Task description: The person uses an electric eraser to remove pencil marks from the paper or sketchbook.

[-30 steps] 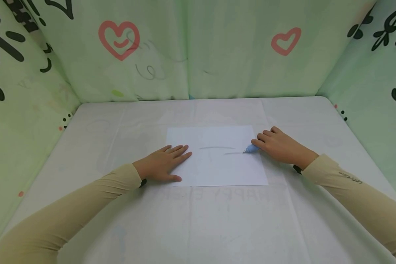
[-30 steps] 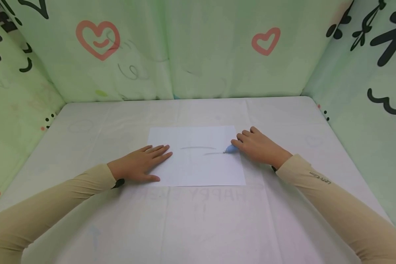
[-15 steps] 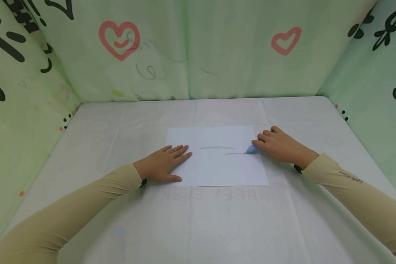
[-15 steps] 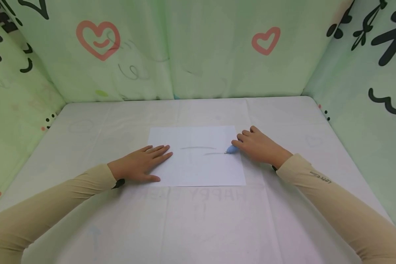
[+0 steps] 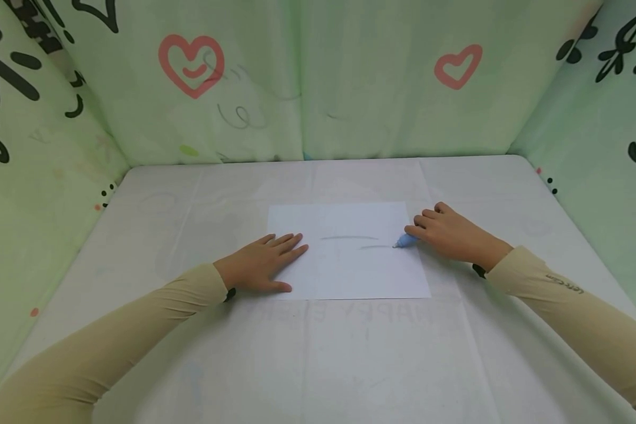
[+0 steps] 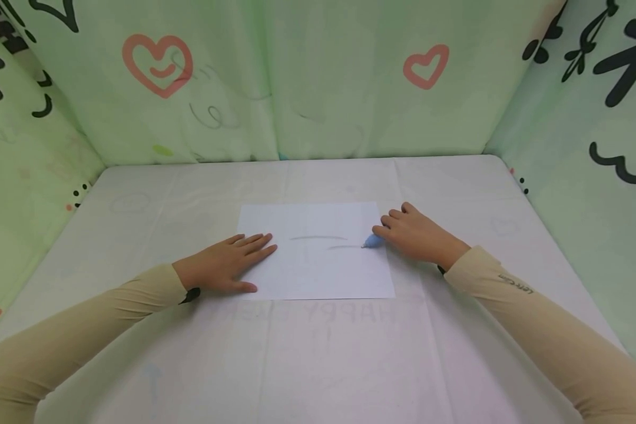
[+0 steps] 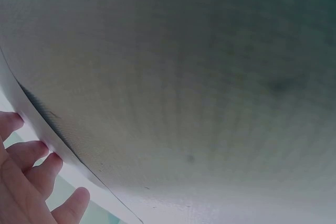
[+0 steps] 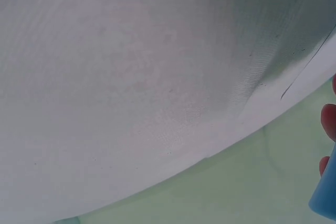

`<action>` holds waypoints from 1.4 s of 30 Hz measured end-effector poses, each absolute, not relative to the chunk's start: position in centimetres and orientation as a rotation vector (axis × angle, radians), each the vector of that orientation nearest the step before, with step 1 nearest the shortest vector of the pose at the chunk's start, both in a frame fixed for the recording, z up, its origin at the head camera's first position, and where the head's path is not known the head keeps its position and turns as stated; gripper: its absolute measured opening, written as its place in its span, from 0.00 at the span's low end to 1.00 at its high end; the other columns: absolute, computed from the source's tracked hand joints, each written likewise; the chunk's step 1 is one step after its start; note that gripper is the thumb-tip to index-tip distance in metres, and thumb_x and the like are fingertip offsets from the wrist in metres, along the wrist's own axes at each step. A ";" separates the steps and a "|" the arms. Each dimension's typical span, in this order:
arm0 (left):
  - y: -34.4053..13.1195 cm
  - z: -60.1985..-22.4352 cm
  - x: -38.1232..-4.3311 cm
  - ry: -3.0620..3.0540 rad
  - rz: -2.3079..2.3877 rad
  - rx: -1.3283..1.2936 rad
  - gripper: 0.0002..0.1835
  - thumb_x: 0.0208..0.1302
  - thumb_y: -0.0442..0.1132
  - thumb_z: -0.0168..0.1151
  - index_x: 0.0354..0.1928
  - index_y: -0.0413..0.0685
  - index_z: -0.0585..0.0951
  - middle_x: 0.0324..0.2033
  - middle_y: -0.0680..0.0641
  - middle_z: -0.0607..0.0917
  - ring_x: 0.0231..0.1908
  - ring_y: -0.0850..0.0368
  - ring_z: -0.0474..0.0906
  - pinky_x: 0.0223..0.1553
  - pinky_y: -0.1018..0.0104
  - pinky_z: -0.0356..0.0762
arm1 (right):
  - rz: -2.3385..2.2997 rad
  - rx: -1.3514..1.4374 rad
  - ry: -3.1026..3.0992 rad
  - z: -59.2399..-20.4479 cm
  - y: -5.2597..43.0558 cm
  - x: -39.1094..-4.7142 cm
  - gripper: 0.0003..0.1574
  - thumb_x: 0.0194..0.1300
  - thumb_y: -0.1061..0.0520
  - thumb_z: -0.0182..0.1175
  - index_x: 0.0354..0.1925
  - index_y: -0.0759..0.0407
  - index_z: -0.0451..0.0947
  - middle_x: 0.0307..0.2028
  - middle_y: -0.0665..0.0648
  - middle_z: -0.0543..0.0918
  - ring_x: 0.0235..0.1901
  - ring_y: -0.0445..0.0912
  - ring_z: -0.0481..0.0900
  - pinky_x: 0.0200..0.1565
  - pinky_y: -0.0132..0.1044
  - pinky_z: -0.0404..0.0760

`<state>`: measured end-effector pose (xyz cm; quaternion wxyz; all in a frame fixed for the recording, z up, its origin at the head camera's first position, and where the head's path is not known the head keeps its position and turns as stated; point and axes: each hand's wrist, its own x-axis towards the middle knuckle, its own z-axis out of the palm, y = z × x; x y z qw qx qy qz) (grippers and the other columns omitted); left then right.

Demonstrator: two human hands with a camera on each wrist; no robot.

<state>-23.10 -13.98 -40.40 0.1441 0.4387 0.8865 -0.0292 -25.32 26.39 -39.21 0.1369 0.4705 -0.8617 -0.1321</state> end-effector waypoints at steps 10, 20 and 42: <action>-14.0 -40.3 -23.0 2.560 -0.070 1.267 0.45 0.64 0.64 0.49 0.74 0.48 0.47 0.74 0.42 0.48 0.73 0.45 0.46 0.71 0.46 0.47 | -0.376 1.354 -2.538 -39.2 26.2 -25.5 0.17 0.54 0.66 0.65 0.42 0.57 0.75 0.32 0.57 0.78 0.31 0.50 0.72 0.38 0.44 0.67; -14.0 -40.4 -23.1 2.559 -0.083 1.258 0.45 0.64 0.64 0.49 0.74 0.48 0.47 0.74 0.42 0.48 0.73 0.46 0.46 0.71 0.45 0.47 | -0.358 1.362 -2.518 -39.0 26.0 -25.4 0.17 0.53 0.67 0.66 0.42 0.57 0.77 0.32 0.57 0.79 0.32 0.50 0.73 0.38 0.44 0.68; -14.1 -40.5 -23.0 2.572 -0.050 1.281 0.45 0.64 0.64 0.49 0.74 0.47 0.48 0.74 0.41 0.49 0.73 0.45 0.47 0.71 0.45 0.48 | -0.399 1.374 -2.529 -38.8 26.0 -25.7 0.15 0.54 0.65 0.65 0.42 0.57 0.77 0.33 0.57 0.81 0.33 0.50 0.75 0.38 0.45 0.69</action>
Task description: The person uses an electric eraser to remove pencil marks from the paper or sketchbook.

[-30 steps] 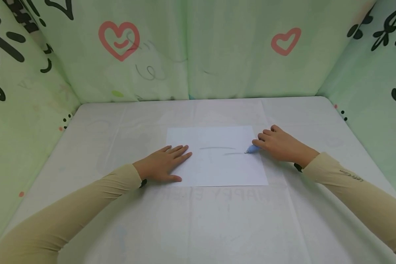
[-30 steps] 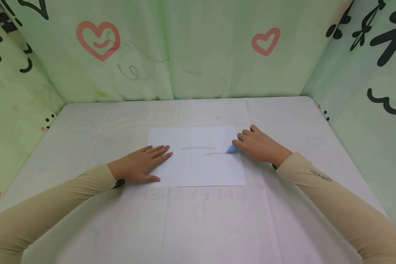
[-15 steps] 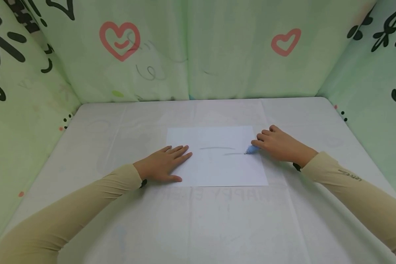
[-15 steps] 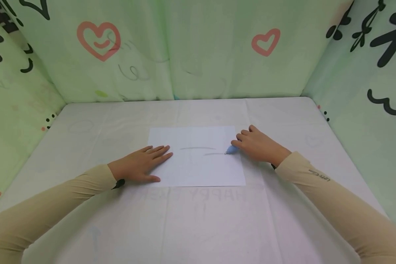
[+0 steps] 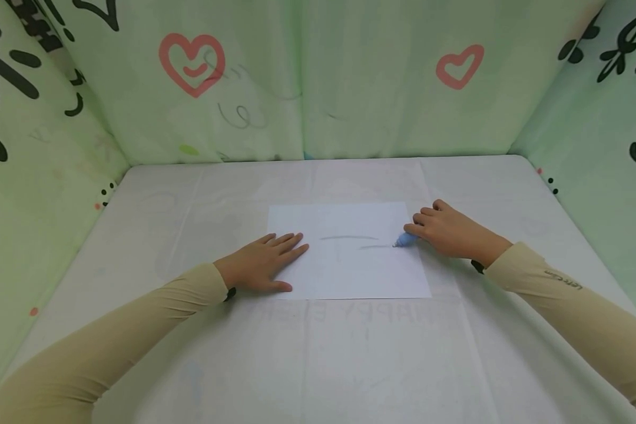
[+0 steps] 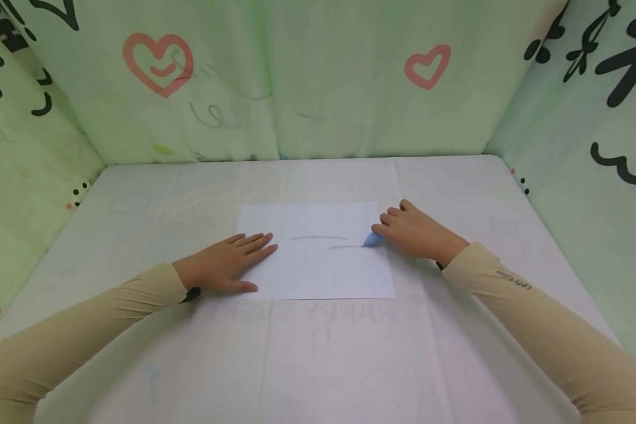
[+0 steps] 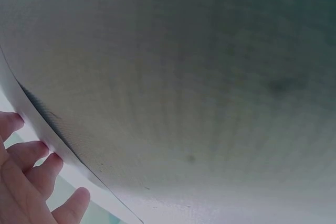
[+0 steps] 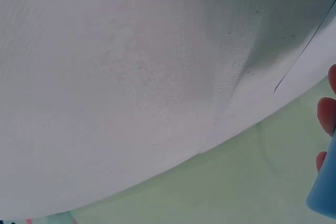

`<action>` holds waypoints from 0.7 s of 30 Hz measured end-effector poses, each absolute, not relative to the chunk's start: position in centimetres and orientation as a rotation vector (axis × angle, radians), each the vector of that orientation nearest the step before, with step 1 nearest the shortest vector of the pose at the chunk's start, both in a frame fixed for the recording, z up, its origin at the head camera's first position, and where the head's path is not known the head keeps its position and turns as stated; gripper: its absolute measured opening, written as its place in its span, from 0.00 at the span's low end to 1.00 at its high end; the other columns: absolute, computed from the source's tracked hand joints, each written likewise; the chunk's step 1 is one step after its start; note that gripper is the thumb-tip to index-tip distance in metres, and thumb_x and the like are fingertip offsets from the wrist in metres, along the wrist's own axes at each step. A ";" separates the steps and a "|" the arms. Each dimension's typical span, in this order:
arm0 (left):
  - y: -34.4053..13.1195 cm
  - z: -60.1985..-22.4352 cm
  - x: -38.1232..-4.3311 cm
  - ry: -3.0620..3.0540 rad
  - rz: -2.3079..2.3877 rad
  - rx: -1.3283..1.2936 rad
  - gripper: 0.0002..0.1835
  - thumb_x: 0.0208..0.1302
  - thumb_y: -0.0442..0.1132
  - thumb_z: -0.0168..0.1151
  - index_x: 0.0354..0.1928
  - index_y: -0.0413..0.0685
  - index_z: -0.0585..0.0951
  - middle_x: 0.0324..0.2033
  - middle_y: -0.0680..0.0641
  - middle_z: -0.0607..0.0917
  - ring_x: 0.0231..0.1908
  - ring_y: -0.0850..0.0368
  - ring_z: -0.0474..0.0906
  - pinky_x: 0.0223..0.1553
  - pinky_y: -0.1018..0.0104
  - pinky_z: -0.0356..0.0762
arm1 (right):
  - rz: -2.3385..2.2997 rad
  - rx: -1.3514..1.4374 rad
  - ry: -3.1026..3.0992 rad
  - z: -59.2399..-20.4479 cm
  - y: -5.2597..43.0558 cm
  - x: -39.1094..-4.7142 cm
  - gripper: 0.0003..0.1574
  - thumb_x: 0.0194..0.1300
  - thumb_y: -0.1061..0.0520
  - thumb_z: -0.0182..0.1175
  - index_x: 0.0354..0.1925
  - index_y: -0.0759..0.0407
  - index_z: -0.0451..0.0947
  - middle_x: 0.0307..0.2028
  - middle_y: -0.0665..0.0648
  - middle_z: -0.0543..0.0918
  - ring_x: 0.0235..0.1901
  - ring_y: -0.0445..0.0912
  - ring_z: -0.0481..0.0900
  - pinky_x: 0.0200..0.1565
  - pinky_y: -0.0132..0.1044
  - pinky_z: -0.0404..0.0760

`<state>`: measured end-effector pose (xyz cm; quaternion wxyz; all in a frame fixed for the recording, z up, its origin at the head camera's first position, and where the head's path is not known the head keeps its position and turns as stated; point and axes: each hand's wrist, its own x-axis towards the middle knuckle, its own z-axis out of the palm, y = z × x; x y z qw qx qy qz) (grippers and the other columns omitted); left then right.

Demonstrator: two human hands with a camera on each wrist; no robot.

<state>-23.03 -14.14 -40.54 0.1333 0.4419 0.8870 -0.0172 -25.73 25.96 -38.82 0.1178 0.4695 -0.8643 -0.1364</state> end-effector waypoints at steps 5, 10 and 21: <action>-14.2 -40.5 -23.1 2.569 -0.068 1.279 0.45 0.64 0.65 0.48 0.74 0.48 0.47 0.74 0.42 0.48 0.73 0.46 0.46 0.71 0.46 0.48 | -0.385 1.382 -2.517 -38.7 25.8 -25.8 0.15 0.54 0.65 0.65 0.41 0.57 0.77 0.33 0.57 0.81 0.32 0.50 0.75 0.37 0.45 0.68; -14.1 -40.5 -23.1 2.563 -0.064 1.280 0.45 0.64 0.65 0.48 0.74 0.48 0.47 0.74 0.42 0.48 0.73 0.46 0.46 0.71 0.45 0.48 | -0.376 1.384 -2.513 -38.7 25.8 -25.8 0.14 0.54 0.64 0.66 0.40 0.56 0.77 0.32 0.57 0.81 0.32 0.50 0.75 0.37 0.44 0.69; -14.1 -40.5 -23.1 2.565 -0.071 1.295 0.45 0.64 0.64 0.48 0.74 0.47 0.48 0.74 0.41 0.49 0.73 0.45 0.47 0.71 0.45 0.48 | -0.354 1.383 -2.561 -38.5 25.6 -25.8 0.13 0.55 0.63 0.66 0.40 0.57 0.78 0.30 0.56 0.80 0.31 0.49 0.75 0.36 0.43 0.67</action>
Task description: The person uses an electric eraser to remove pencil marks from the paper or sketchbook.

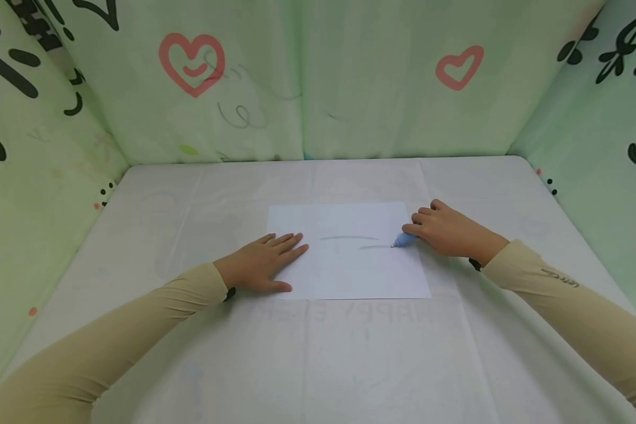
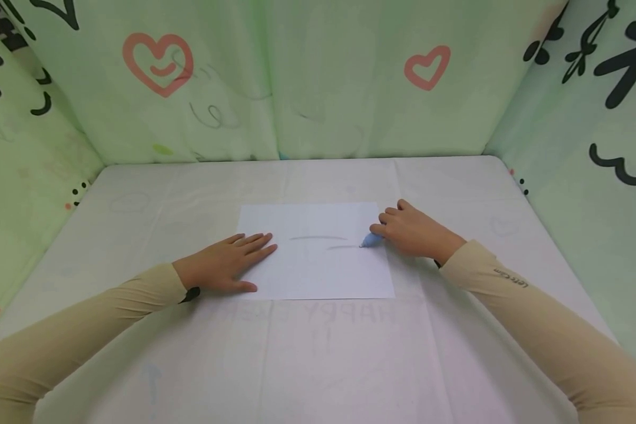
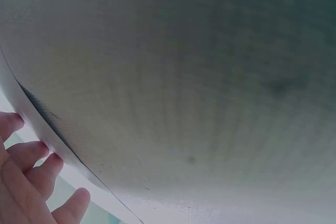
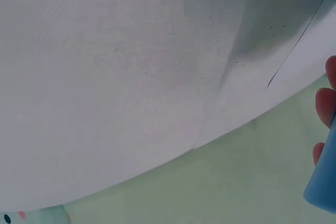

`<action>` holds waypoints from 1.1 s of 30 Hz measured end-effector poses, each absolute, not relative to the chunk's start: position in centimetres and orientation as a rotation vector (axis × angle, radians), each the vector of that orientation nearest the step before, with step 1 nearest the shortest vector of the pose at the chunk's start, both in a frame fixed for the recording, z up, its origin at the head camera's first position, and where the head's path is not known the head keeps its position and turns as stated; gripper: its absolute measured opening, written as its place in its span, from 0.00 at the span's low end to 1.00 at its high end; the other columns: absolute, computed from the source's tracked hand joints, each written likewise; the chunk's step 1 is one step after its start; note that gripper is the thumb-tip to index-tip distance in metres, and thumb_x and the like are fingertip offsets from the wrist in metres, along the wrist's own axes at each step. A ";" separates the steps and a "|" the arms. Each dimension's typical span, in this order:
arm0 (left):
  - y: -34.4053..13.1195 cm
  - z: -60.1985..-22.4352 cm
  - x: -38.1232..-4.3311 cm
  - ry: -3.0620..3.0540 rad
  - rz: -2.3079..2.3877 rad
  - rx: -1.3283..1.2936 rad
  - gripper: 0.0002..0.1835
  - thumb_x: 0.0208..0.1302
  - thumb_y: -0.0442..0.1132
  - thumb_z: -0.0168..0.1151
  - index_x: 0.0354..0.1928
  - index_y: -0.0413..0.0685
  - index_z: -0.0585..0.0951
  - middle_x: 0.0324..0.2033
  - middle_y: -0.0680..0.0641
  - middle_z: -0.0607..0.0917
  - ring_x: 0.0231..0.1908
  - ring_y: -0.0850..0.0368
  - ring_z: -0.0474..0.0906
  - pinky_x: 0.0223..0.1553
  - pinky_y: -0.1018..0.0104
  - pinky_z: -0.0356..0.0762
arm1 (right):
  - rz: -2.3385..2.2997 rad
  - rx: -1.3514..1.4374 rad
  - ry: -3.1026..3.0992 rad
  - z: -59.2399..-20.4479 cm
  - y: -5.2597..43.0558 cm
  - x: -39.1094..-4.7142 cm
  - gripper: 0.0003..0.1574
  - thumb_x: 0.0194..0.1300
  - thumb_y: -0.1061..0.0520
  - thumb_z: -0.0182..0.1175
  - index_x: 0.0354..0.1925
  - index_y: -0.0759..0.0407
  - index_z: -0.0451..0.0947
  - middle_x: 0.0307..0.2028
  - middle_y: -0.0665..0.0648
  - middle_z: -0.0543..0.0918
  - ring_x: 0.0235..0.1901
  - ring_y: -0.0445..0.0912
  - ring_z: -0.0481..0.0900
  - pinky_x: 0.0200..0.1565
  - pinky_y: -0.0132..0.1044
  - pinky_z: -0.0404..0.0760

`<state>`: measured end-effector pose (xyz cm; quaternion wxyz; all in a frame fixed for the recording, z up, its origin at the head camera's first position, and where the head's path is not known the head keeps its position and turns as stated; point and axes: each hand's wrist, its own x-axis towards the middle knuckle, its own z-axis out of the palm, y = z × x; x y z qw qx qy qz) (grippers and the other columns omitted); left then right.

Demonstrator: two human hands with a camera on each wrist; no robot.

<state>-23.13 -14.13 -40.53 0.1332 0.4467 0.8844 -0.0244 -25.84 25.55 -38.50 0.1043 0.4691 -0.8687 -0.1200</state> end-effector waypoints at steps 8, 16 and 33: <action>-14.2 -40.7 -23.2 2.569 -0.059 1.310 0.45 0.64 0.64 0.48 0.74 0.47 0.48 0.73 0.40 0.50 0.73 0.44 0.48 0.70 0.45 0.49 | -0.358 1.392 -2.556 -38.5 25.5 -26.0 0.13 0.55 0.62 0.66 0.40 0.56 0.78 0.30 0.56 0.80 0.30 0.49 0.75 0.36 0.42 0.67; -14.2 -40.8 -23.2 2.571 -0.078 1.300 0.45 0.64 0.65 0.48 0.74 0.48 0.48 0.73 0.41 0.49 0.73 0.45 0.48 0.70 0.45 0.49 | -0.367 1.394 -2.559 -38.3 25.4 -26.0 0.13 0.54 0.62 0.67 0.40 0.56 0.78 0.30 0.56 0.79 0.30 0.49 0.75 0.35 0.42 0.66; -14.2 -40.9 -23.3 2.570 -0.084 1.286 0.46 0.64 0.65 0.48 0.74 0.49 0.46 0.74 0.42 0.48 0.74 0.46 0.46 0.71 0.46 0.47 | -0.377 1.400 -2.622 -37.9 25.1 -26.2 0.13 0.53 0.62 0.68 0.38 0.55 0.77 0.26 0.54 0.77 0.28 0.47 0.73 0.34 0.40 0.65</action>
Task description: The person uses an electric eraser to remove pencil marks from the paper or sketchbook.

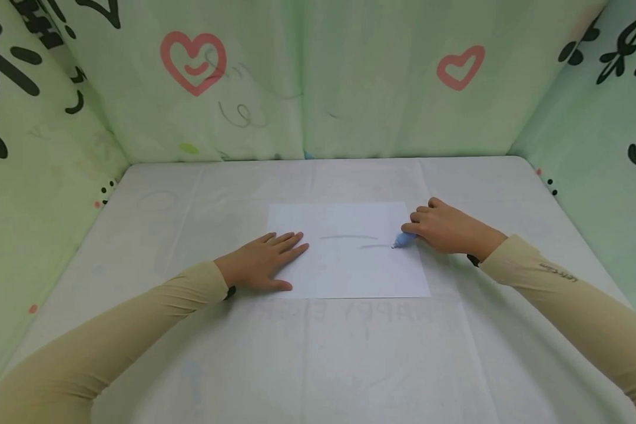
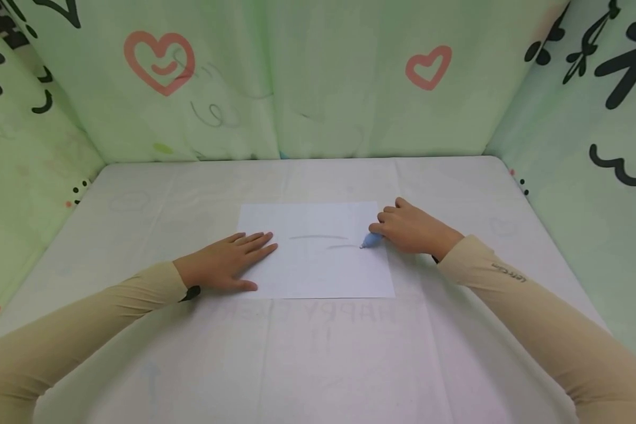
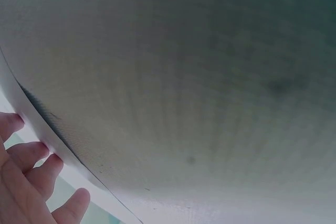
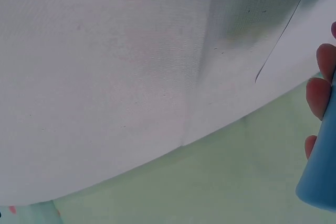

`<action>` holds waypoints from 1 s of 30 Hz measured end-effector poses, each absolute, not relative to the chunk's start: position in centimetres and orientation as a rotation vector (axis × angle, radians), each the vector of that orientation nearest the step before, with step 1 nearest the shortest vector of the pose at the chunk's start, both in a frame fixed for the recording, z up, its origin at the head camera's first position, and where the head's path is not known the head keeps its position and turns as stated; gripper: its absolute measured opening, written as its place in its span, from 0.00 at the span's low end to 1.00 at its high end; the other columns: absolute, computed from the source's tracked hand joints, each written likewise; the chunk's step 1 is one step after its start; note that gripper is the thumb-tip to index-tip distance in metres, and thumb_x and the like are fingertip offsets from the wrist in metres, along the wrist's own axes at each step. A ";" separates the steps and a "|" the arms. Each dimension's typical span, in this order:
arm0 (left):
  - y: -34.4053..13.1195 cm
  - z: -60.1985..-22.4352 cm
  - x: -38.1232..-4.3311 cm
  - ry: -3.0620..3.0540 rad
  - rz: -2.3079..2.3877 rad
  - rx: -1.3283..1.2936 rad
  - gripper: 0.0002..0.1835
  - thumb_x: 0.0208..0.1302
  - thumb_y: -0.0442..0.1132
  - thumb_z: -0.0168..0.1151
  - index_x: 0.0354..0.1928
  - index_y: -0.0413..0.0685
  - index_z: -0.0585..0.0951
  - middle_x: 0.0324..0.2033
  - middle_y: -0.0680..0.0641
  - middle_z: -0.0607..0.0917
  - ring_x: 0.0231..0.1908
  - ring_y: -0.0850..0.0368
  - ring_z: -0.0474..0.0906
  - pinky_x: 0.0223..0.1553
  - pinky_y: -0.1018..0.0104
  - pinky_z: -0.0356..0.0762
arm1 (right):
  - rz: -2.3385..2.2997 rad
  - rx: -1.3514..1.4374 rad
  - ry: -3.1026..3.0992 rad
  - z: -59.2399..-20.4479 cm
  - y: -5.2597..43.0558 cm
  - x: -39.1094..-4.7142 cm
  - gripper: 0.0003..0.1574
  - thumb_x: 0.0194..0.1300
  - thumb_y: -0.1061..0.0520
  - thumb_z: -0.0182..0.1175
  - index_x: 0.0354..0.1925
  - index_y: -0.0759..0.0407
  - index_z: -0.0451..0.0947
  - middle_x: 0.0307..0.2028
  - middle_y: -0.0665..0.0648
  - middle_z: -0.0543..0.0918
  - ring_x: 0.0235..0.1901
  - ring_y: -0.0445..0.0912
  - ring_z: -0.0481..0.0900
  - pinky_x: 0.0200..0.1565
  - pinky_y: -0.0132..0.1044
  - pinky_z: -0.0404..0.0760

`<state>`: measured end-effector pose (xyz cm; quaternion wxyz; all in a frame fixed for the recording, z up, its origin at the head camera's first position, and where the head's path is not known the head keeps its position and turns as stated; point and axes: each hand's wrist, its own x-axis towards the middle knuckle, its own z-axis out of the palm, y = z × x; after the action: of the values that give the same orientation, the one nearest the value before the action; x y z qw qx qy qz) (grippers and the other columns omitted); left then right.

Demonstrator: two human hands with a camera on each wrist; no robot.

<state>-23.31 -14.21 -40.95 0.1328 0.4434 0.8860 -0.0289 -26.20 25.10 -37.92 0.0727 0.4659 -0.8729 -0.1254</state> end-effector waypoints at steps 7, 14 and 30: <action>-14.2 -41.1 -23.4 2.565 -0.077 1.280 0.46 0.64 0.66 0.47 0.74 0.49 0.46 0.74 0.42 0.48 0.74 0.46 0.45 0.71 0.46 0.47 | -0.401 1.381 -2.621 -37.9 24.9 -26.3 0.13 0.53 0.61 0.68 0.39 0.56 0.77 0.28 0.55 0.79 0.29 0.48 0.74 0.35 0.41 0.65; -14.3 -41.2 -23.5 2.567 -0.073 1.288 0.46 0.64 0.66 0.47 0.74 0.49 0.46 0.74 0.42 0.48 0.74 0.46 0.45 0.71 0.45 0.47 | -0.399 1.388 -2.596 -37.8 25.0 -26.3 0.17 0.49 0.59 0.71 0.38 0.55 0.77 0.27 0.54 0.78 0.29 0.48 0.74 0.35 0.41 0.65; -14.2 -40.7 -23.2 2.567 -0.080 1.278 0.46 0.64 0.66 0.47 0.74 0.49 0.47 0.74 0.42 0.48 0.73 0.46 0.46 0.71 0.46 0.47 | -0.432 1.401 -2.588 -37.4 24.6 -26.5 0.15 0.48 0.59 0.71 0.35 0.54 0.77 0.25 0.54 0.78 0.27 0.48 0.72 0.33 0.40 0.63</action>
<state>-23.24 -14.21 -40.70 0.1361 0.4414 0.8865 -0.0277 -26.45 24.62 -37.37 0.0836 0.4695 -0.8670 -0.1448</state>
